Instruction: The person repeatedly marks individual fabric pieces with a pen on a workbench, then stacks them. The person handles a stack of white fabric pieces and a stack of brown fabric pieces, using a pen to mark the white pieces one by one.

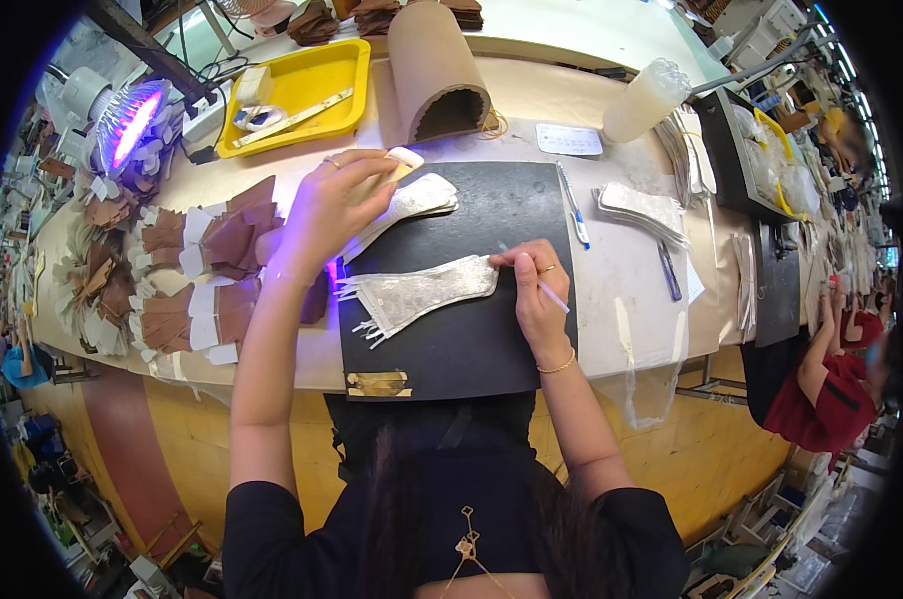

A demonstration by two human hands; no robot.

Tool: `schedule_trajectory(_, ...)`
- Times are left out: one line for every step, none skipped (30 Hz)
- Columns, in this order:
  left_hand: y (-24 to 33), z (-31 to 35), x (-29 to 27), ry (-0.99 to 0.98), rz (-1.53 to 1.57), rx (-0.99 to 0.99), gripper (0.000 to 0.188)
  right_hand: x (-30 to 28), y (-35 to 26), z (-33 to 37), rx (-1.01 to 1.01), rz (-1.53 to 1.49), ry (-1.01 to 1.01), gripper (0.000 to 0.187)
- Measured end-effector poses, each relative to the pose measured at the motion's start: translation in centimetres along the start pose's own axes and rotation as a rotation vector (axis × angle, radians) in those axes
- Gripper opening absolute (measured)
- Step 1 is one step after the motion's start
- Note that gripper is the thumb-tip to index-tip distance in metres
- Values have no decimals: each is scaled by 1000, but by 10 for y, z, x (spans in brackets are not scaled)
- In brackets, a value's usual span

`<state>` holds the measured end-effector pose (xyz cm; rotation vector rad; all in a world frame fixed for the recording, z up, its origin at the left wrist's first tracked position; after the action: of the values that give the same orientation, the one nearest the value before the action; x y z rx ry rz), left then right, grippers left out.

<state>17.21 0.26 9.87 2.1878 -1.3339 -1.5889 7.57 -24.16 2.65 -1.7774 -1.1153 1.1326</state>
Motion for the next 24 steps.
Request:
schedule_trajectory(4, 5, -7, -17, 10, -53, 24, 0, 0, 0, 9, -4, 11, 25)
schedule_trajectory(8, 10, -13, -33, 21, -106, 23, 0, 0, 0, 20, -6, 16, 23)
schedule_trajectory(13, 15, -19, -32, 38, -135, 22, -1, -1, -1, 11, -6, 25, 21)
schedule_trajectory(23, 18, -23, -26, 75, -84, 23, -1, -1, -1, 3, -2, 30, 20)
schedule_trajectory(24, 22, -19, -50, 138, -144, 23, -2, 0, -2, 6, 4, 36, 18)
schedule_trajectory(25, 26, -12, -74, 202, -204, 22, -1, 0, -2, 5, -2, 21, 19)
schedule_trajectory(26, 31, -6, -79, 271, -243, 22, -1, 1, -2, 13, -6, 7, 20)
schedule_trajectory(18, 43, 15, -247, 273, -452, 23, 0, 1, -2, 8, -17, 1, 22)
schedule_trajectory(33, 41, 26, -210, 279, -261, 22, 0, 3, -2, 24, -20, 5, 20)
schedule_trajectory(41, 47, 37, -263, 266, -184, 23, -1, 4, -2, 27, -29, 17, 18)
schedule_trajectory(43, 56, 52, -389, 221, -192, 24, -1, 5, -1, 34, -33, 26, 17)
schedule_trajectory(47, 59, 55, -357, 259, -120, 27, -2, 7, -1, 41, -40, 35, 17)
schedule_trajectory(48, 64, 60, -384, 269, -109, 29, -2, 8, -1, 54, -46, 37, 17)
schedule_trajectory(48, 69, 66, -413, 273, -109, 32, -3, 10, -1, 67, -55, 38, 17)
schedule_trajectory(49, 73, 69, -429, 263, -94, 34, -3, 10, 0, 68, -49, 37, 17)
schedule_trajectory(49, 75, 72, -444, 244, -89, 37, -3, 10, 0, 65, -47, 35, 17)
schedule_trajectory(48, 78, 75, -457, 222, -84, 40, -3, 10, 0, 63, -51, 35, 17)
schedule_trajectory(49, 78, 75, -420, 209, -60, 41, -2, 9, -1, 59, -49, 30, 17)
schedule_trajectory(51, 77, 75, -385, 197, -37, 43, -2, 9, -1, 59, -52, 29, 17)
schedule_trajectory(52, 77, 76, -351, 186, -12, 45, -2, 9, -1, 63, -56, 27, 17)
schedule_trajectory(53, 76, 78, -328, 164, -6, 44, -2, 8, -1, 49, -53, 23, 18)
schedule_trajectory(53, 76, 79, -305, 143, 2, 42, -2, 7, -1, 40, -51, 18, 19)
schedule_trajectory(54, 76, 81, -282, 118, 10, 40, -2, 6, -1, 25, -54, 17, 20)
schedule_trajectory(56, 75, 82, -261, 114, 27, 37, -3, 8, -1, 50, -55, 25, 19)
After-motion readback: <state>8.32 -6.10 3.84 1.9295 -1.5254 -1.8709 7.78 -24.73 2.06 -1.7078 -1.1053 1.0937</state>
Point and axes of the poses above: each hand's wrist, its own z-axis away from the middle knuckle, its own x-axis out of the palm, y = z × x, the point moved 7 cm from there along -z, towards the middle knuckle, and after that the axes turned 2 degrees about x, right-handed, at the moved point
